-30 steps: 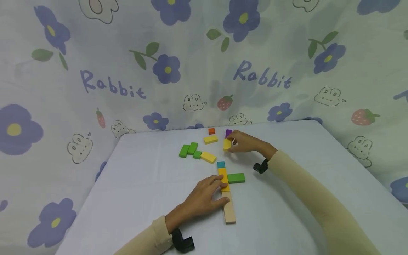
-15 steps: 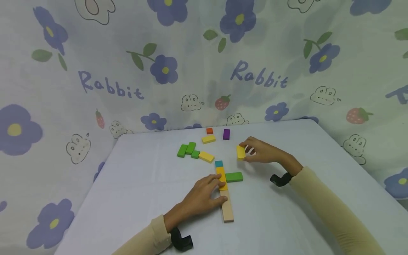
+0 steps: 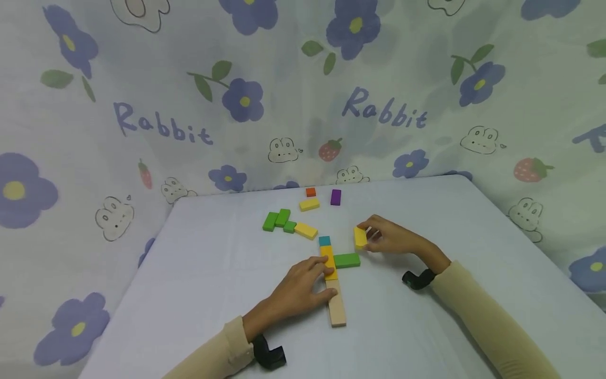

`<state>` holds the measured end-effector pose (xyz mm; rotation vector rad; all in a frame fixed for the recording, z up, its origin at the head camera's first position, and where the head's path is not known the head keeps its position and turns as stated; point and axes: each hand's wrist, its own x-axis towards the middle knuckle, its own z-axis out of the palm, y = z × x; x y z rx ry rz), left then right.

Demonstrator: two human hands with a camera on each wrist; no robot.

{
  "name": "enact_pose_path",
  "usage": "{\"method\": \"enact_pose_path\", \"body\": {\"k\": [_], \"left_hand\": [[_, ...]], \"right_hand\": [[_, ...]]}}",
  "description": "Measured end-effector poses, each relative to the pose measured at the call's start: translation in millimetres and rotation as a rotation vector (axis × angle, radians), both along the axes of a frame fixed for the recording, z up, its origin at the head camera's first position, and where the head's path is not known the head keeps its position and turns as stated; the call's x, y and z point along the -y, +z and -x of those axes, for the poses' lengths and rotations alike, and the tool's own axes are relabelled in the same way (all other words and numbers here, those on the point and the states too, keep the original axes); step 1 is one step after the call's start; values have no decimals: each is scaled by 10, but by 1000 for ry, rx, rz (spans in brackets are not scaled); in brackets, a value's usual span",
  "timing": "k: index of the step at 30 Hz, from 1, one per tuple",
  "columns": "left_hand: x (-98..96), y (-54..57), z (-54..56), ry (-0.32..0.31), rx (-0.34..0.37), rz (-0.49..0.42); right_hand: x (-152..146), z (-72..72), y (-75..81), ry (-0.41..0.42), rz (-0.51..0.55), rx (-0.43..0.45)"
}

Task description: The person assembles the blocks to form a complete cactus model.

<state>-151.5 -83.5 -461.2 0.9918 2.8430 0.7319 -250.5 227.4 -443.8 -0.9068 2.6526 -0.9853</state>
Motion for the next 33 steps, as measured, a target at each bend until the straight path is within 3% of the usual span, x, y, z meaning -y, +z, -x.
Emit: {"method": "enact_pose_path", "body": {"k": [16,23,33], "left_hand": [[6,-50,5,5,7,-16],[2,-71,12,5,2,-20],[3,-72,11,4,3,-21]], "right_hand": [[54,1,-112,12,-20,-52],[58,8,-141,-8,-51,-35],[83,3,-141,34,-67,-67]]}}
